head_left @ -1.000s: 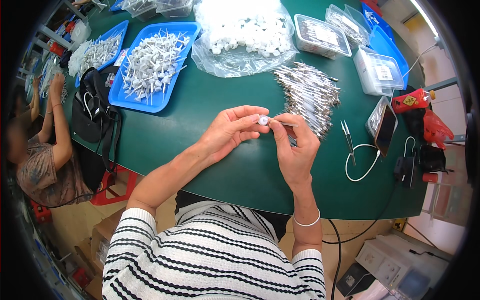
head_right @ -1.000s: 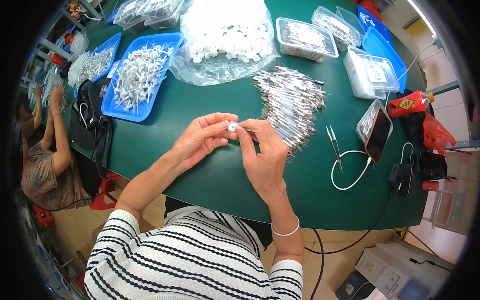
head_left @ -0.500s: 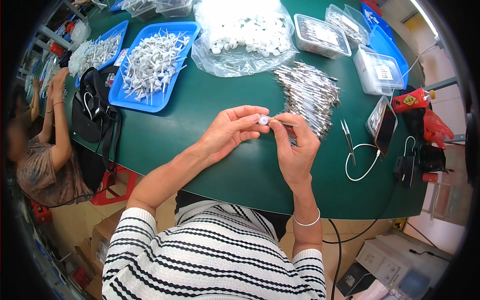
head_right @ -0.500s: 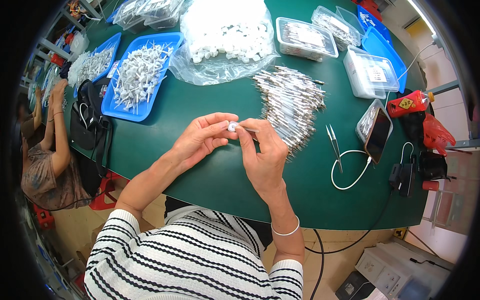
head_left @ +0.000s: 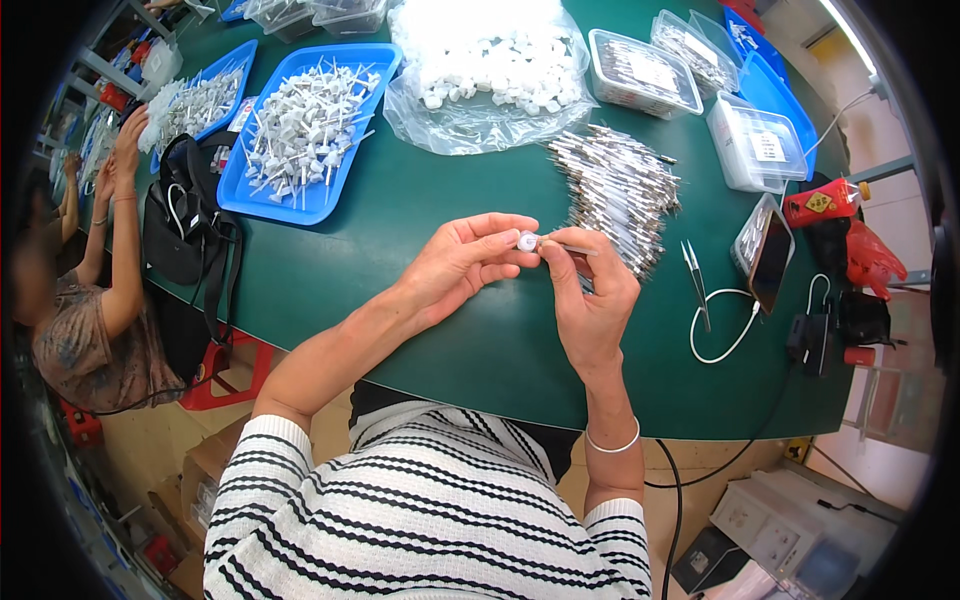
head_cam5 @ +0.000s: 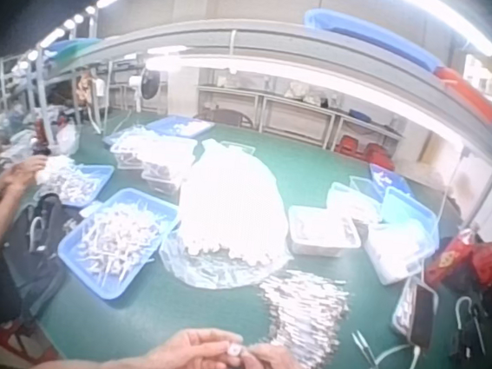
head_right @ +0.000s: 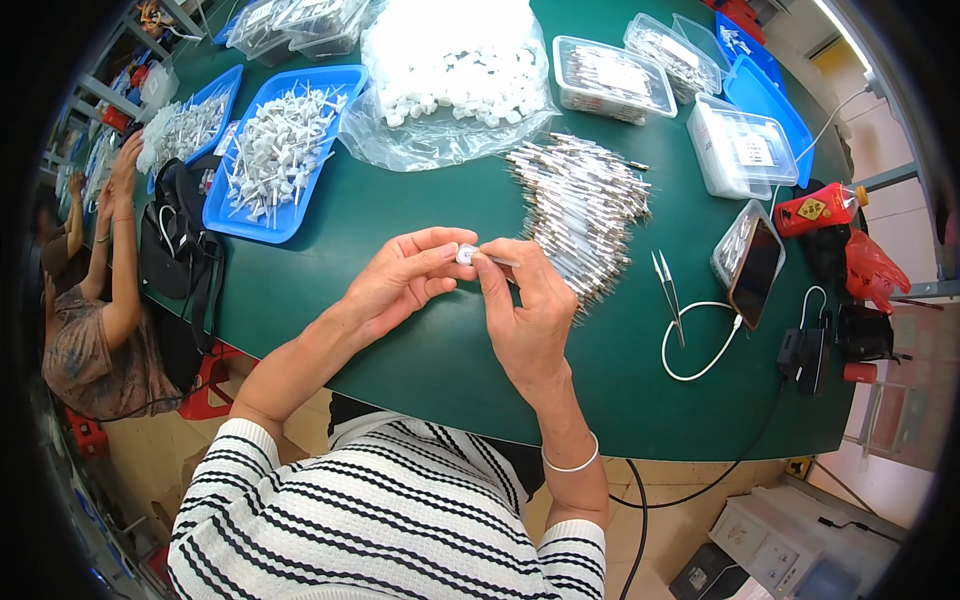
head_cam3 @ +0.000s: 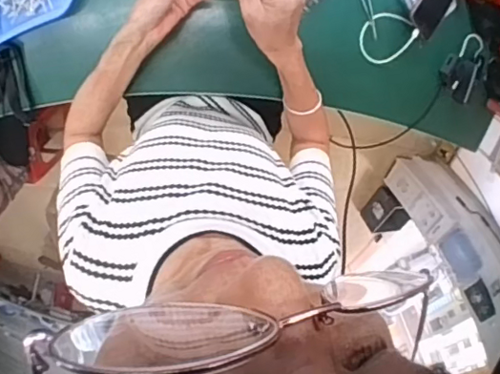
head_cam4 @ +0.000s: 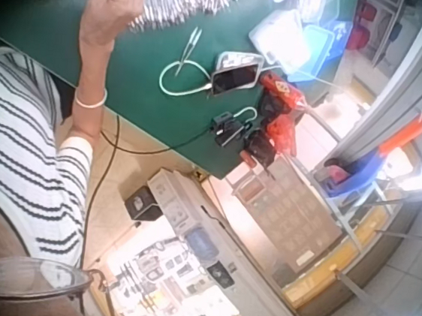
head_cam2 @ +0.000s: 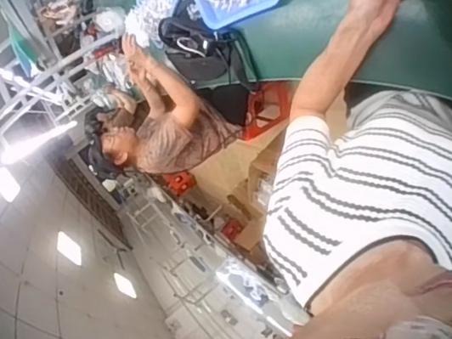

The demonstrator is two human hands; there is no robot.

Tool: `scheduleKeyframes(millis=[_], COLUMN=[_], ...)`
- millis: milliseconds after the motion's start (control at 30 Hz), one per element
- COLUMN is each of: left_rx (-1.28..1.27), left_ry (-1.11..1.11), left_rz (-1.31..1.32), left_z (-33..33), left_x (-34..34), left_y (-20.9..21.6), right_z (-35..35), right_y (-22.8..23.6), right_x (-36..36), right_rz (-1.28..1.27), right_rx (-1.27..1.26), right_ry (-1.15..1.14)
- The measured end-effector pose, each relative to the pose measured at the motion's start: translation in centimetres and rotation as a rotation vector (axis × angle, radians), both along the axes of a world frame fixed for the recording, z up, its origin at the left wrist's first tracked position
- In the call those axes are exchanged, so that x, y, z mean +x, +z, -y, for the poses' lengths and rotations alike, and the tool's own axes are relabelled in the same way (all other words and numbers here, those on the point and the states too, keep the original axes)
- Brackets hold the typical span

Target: The person sits at a green workbench and repeatedly assembles small white plastic caps onto metal rods. They pick up a cap, align it with a rod, and press it into place, then place the finished unit into a blue tray. The process is repetitive and involves handling small parts with both hands.

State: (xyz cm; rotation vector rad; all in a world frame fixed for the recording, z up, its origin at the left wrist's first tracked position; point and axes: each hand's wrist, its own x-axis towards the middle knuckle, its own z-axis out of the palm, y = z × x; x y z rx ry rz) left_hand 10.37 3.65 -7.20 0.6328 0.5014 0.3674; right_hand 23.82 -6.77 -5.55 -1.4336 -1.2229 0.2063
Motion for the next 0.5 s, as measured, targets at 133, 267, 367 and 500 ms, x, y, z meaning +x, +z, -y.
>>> scheduleKeyframes(millis=[133, 267, 367, 500], left_rx=[0.017, 0.036, 0.056, 0.092], left_ry=[0.003, 0.001, 0.002, 0.000], left_rz=[0.003, 0.000, -0.003, -0.010], left_z=[0.01, -0.02, 0.01, -0.03], left_x=[0.02, -0.01, -0.02, -0.03], left_y=[0.02, -0.12, -0.10, -0.15], right_z=[-0.01, -0.03, -0.01, 0.02], right_y=[0.11, 0.12, 0.35, 0.42], right_x=[-0.02, 0.00, 0.00, 0.07], right_rz=[-0.001, -0.002, -0.004, -0.023], right_rx=[0.000, -0.005, -0.019, -0.031], right_ry=[0.004, 0.001, 0.002, 0.004])
